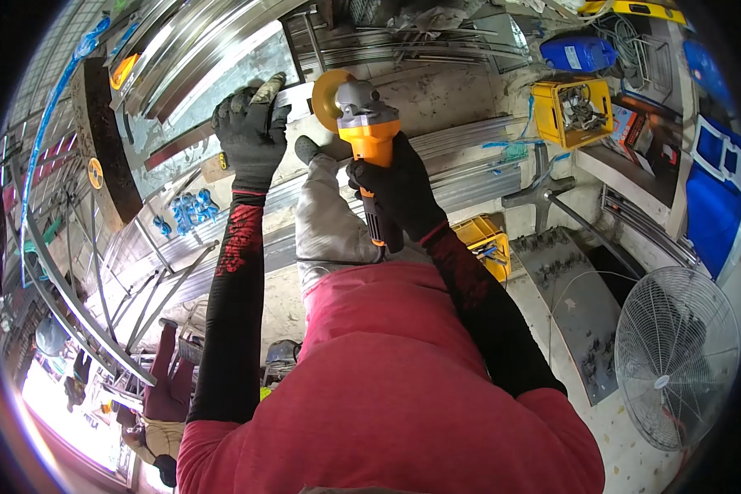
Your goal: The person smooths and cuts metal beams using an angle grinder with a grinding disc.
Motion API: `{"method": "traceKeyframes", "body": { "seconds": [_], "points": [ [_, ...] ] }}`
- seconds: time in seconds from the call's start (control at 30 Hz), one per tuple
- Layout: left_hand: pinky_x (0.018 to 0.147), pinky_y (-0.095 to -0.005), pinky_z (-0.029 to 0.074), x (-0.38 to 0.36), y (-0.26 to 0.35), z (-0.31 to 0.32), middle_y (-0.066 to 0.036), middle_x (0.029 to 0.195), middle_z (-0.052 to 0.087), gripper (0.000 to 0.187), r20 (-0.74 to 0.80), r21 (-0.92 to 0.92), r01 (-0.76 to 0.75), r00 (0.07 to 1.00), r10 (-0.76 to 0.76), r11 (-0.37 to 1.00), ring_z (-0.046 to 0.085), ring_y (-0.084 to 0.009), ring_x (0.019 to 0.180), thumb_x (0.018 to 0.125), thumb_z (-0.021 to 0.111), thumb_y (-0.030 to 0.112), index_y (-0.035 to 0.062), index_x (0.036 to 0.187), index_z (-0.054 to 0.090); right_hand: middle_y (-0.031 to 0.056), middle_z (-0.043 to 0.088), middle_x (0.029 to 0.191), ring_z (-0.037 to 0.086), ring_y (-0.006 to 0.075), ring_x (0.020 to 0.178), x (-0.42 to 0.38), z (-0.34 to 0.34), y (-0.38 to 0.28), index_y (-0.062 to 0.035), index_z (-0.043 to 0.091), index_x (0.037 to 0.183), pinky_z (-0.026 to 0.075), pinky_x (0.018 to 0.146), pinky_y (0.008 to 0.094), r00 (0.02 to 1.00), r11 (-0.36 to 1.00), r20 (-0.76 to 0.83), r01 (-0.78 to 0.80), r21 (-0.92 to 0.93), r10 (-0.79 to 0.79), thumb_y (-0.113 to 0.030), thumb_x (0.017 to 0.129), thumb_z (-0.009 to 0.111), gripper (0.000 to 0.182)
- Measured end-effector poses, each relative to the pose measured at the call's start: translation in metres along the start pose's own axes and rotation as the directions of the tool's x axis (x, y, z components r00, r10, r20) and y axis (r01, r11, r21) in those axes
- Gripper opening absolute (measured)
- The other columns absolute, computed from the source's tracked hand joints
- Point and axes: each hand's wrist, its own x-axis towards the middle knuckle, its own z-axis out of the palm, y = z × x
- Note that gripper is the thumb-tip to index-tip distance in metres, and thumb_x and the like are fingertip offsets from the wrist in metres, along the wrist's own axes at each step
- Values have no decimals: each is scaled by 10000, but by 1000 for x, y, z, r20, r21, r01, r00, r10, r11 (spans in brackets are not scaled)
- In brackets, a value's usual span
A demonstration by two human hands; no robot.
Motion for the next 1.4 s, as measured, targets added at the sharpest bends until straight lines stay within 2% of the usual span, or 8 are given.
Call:
{"method": "traceKeyframes", "body": {
  "seconds": [0.33,0.5,0.93,1.0,1.1,1.2,1.33,1.4],
  "points": [
    [1116,-514,425,0,1,-2,-122,1288,688,456,7,-13,11,1000,-11,1000,621,-342,1200,958,717,385,274,1399,748,47,717,995,713,135,834,-3,6,-6,-48,572,1317,606,734,316,999,990,16,48,-132,-46,-103,968,759,400],
    [1110,-509,430,0,0,-3,-110,1275,691,456,34,6,22,999,-22,1000,623,-337,1195,958,718,389,274,1398,749,61,706,976,720,160,821,-2,5,-5,-44,561,1302,610,712,334,999,994,9,-37,102,36,-64,969,731,374],
    [1106,-505,443,-1,-1,-1,-95,1276,700,457,-1,-7,15,1000,-15,1000,632,-327,1177,944,738,381,275,1388,756,60,704,992,722,155,832,-1,6,-11,-47,557,1325,617,715,330,999,998,39,19,-65,-16,-82,975,731,392],
    [1102,-504,446,0,0,-2,-95,1269,703,454,-9,-6,15,1000,-15,1000,634,-326,1172,943,738,380,272,1384,759,63,698,984,725,161,825,0,4,-13,-46,557,1325,626,713,338,996,993,31,-87,76,84,-78,976,725,389],
    [1092,-499,454,0,-1,-1,-95,1247,710,447,-17,-1,13,1000,-13,1000,640,-327,1157,944,734,377,268,1376,765,66,692,980,726,171,810,1,0,-15,-45,557,1324,634,707,349,987,983,-8,-159,91,161,-68,973,719,388],
    [1077,-494,462,1,-3,-1,-94,1221,714,436,-3,-13,9,1000,-9,1000,648,-329,1136,947,728,372,265,1368,769,90,691,1125,779,232,904,2,-8,-8,-32,573,1354,687,779,401,988,987,-19,-153,51,154,-123,1004,693,381],
    [1059,-491,468,2,-1,0,-91,1198,714,422,-17,-16,11,1000,-12,1000,658,-325,1111,951,723,365,263,1358,773,83,687,1109,775,225,893,-1,-8,-11,-28,574,1352,685,783,389,990,985,8,-140,100,139,-110,998,694,382],
    [1057,-491,468,2,0,0,-90,1195,713,422,-20,-35,8,1000,-8,999,658,-323,1112,952,723,364,264,1359,771,68,700,1009,736,172,810,0,0,-17,-44,564,1320,640,719,358,994,986,19,-109,123,107,-68,974,728,385]
  ]
}}
